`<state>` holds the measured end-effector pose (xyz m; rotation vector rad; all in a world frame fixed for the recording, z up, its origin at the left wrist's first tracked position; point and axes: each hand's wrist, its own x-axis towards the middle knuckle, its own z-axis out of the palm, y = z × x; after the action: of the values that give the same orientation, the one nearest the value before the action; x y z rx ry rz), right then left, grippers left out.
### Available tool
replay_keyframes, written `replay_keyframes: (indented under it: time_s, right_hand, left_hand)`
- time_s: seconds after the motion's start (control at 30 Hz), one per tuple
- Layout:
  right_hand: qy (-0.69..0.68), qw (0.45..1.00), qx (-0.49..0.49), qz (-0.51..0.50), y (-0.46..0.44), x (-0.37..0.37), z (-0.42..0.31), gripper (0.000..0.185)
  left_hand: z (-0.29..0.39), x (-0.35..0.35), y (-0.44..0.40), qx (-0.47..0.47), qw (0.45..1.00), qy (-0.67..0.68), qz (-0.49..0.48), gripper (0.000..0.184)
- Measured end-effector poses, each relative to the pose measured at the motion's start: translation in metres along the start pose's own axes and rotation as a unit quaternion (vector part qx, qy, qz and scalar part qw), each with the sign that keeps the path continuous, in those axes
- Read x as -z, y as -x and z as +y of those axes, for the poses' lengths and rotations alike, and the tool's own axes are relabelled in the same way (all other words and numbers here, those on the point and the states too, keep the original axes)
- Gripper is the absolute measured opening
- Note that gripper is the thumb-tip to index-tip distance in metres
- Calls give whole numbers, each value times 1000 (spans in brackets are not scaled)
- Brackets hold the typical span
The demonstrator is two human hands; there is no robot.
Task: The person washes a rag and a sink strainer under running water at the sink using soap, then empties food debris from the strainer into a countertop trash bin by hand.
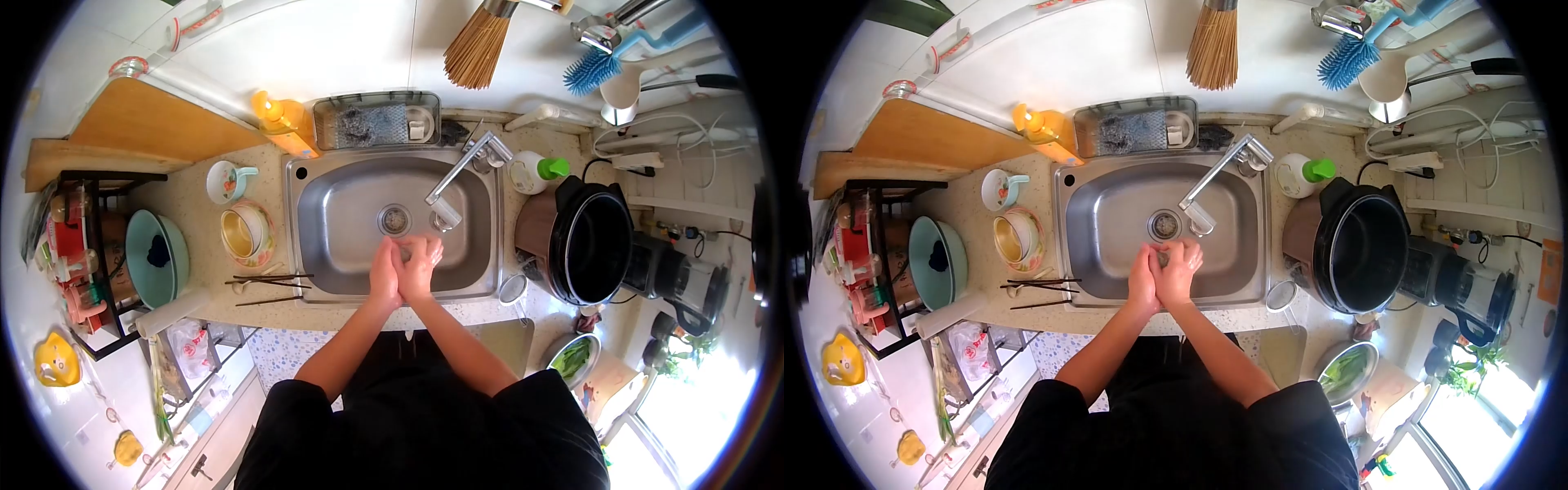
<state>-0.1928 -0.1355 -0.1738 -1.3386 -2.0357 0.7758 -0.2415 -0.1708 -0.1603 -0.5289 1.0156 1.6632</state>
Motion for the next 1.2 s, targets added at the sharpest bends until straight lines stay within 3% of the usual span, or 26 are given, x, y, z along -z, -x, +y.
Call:
replay_keyframes:
  time_s: [0.1, 0.2, 0.3, 0.37, 0.5, 0.6, 0.7, 0.77, 0.9, 1.07, 1.2]
  right_hand:
    - [-116, 993, -14, -35, 16, 2, 24, 24]
    - [-331, 904, -244, -118, 33, 8, 41, 27]
    - [-249, 942, -195, -113, 38, 13, 65, 25]
    - [-218, 953, -188, -99, 41, 14, 78, 24]
    - [-217, 932, -275, -92, 37, 13, 113, 26]
    - [-191, 943, -265, -60, 21, 20, 134, 28]
    - [-168, 962, -208, -52, -13, 33, 131, 29]
    - [-128, 980, -137, -60, -35, 36, 135, 37]
    - [-96, 980, -130, -112, -80, 46, 108, 58]
    - [-21, 982, -127, -137, -120, 34, 95, 83]
    - [17, 985, -123, -117, -150, 19, 98, 84]
  left_hand:
    - [9, 7, -13, 34, 999, -2, 36, 36]
    - [14, 13, -30, 69, 995, -78, 8, 41]
    - [11, 8, -41, 59, 986, -153, 25, 45]
    - [0, 16, -56, 5, 972, -231, 29, 46]
    - [-14, 22, -70, -81, 928, -364, -19, 46]
    - [-23, 34, -88, -150, 860, -487, -5, 49]
    - [-37, 56, -117, -263, 751, -605, 6, 53]
    - [-37, 51, -119, -268, 748, -606, 8, 54]
    - [-42, 55, -132, -215, 766, -606, -4, 52]
    - [-39, 27, -121, -223, 763, -607, -24, 44]
    - [-39, 13, -118, -225, 728, -647, -27, 35]
